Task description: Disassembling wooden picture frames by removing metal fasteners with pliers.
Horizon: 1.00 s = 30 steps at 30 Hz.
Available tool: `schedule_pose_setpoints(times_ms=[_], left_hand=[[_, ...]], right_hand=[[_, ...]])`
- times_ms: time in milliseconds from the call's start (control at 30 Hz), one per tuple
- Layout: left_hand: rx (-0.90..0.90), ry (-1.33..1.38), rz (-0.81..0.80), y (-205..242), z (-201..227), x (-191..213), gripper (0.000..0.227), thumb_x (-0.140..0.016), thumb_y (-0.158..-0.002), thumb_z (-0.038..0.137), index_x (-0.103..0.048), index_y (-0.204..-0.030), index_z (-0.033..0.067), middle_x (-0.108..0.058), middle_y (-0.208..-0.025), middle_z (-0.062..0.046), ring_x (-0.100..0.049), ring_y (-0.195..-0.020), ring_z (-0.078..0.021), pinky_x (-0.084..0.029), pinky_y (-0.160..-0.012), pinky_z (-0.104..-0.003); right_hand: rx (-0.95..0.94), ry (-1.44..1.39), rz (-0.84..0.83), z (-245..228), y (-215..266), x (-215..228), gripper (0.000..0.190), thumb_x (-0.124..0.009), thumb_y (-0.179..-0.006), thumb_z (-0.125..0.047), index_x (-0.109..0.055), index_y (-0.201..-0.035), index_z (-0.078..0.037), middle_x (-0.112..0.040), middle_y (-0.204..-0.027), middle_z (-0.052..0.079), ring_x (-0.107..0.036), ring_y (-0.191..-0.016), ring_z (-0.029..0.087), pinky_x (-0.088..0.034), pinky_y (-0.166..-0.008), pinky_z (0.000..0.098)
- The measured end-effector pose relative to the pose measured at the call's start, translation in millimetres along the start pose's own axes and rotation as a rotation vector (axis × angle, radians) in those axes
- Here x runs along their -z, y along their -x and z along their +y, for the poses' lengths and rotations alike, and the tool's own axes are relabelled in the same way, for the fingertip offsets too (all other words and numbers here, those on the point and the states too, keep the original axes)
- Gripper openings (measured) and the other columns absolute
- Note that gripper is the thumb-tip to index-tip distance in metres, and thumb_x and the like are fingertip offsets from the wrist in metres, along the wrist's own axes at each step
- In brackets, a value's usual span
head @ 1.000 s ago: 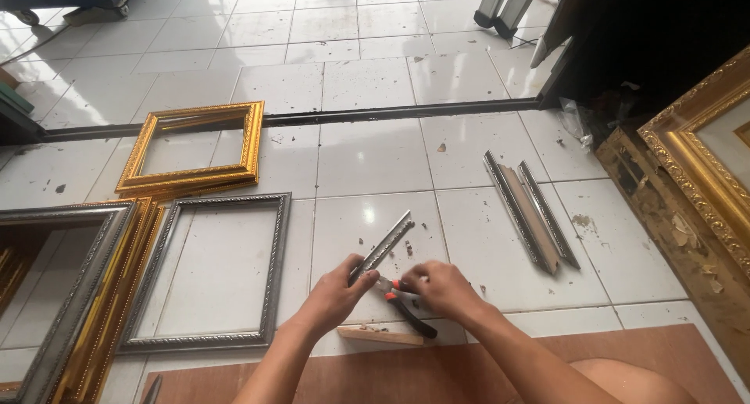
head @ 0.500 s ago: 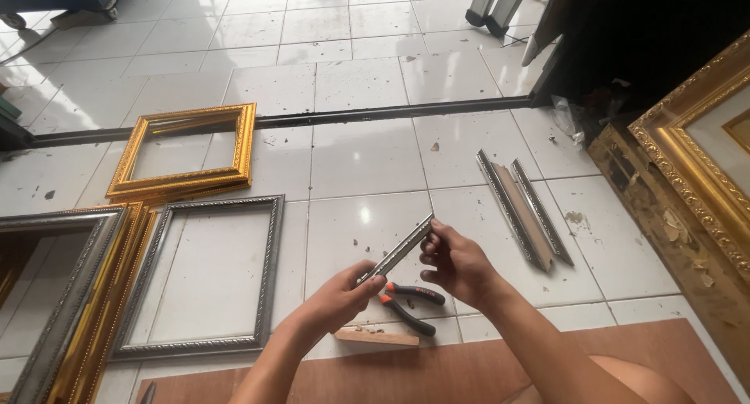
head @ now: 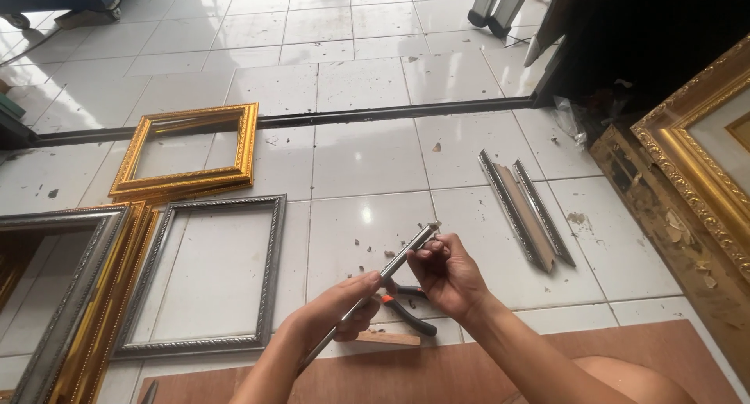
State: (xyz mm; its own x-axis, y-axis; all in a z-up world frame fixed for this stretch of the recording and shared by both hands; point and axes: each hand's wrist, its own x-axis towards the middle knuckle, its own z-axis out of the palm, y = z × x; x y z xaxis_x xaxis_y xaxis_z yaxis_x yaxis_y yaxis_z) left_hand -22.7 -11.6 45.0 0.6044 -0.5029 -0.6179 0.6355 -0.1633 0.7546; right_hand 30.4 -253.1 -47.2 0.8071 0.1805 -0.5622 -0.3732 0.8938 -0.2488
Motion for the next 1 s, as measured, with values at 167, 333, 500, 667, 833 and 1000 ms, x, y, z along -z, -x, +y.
schedule_pose_setpoints(times_ms=[167,333,500,667,833,1000], left_hand=[[-0.12,0.213,0.041,-40,-25,24,0.051,-0.051,-0.109,0.065,-0.061,-0.121,0.0171,-0.025,-0.07,0.004,-0.018,-0.053,-0.008,-0.014,-0.045,-0.024],[-0.176,0.28,0.207,-40,-27,40,0.061,-0.038,-0.114,0.07,-0.064,-0.113,0.0144,-0.037,-0.069,0.001,-0.028,-0.05,-0.0093,-0.021,-0.044,-0.024],[0.011,0.193,0.191,-29,-15,22,0.066,-0.034,-0.113,0.073,-0.07,-0.114,0.0175,-0.042,-0.07,0.002,-0.035,-0.055,-0.0116,-0.033,-0.051,-0.024],[-0.019,0.095,0.14,-26,-10,5,0.069,-0.032,-0.115,0.067,-0.074,-0.118,0.0126,-0.044,-0.07,-0.001,-0.039,-0.05,-0.0127,-0.033,-0.047,-0.025],[-0.022,-0.058,0.123,-20,-4,-9,0.062,-0.036,-0.112,0.064,-0.069,-0.121,0.0126,-0.047,-0.078,-0.003,-0.038,-0.053,-0.0121,-0.035,-0.046,-0.027],[-0.099,-0.114,0.202,-37,-13,-4,0.057,-0.038,-0.113,0.064,-0.061,-0.112,0.0117,-0.048,-0.077,-0.004,-0.038,-0.055,-0.0137,-0.031,-0.048,-0.029]], right_hand=[[0.207,0.421,-0.152,18,28,-11,0.027,-0.063,-0.103,-0.019,-0.051,-0.079,-0.012,-0.05,-0.071,0.002,-0.055,-0.069,0.017,-0.066,-0.089,0.045],[0.227,0.736,-0.109,2,29,-15,0.047,-0.069,-0.108,-0.041,-0.061,-0.076,-0.008,-0.061,-0.076,0.01,-0.069,-0.06,0.028,-0.065,-0.064,0.0379],[0.184,1.353,0.088,-6,26,-13,0.056,-0.061,-0.112,-0.054,-0.056,-0.08,-0.008,-0.064,-0.068,0.009,-0.054,-0.052,0.022,-0.046,-0.052,0.0357],[0.545,1.365,0.101,-4,34,-27,0.034,-0.061,-0.11,-0.041,-0.076,-0.12,-0.013,-0.074,-0.082,0.009,-0.069,-0.074,0.018,-0.061,-0.056,0.0326],[1.009,1.502,-0.103,-7,24,-21,0.041,-0.08,-0.101,-0.035,-0.079,-0.139,-0.022,-0.074,-0.104,0.001,-0.073,-0.088,0.017,-0.067,-0.085,0.0327],[0.852,1.32,-0.011,-4,25,-20,0.026,-0.08,-0.101,-0.035,-0.082,-0.1,-0.01,-0.079,-0.089,0.003,-0.068,-0.068,0.014,-0.064,-0.054,0.0298]])
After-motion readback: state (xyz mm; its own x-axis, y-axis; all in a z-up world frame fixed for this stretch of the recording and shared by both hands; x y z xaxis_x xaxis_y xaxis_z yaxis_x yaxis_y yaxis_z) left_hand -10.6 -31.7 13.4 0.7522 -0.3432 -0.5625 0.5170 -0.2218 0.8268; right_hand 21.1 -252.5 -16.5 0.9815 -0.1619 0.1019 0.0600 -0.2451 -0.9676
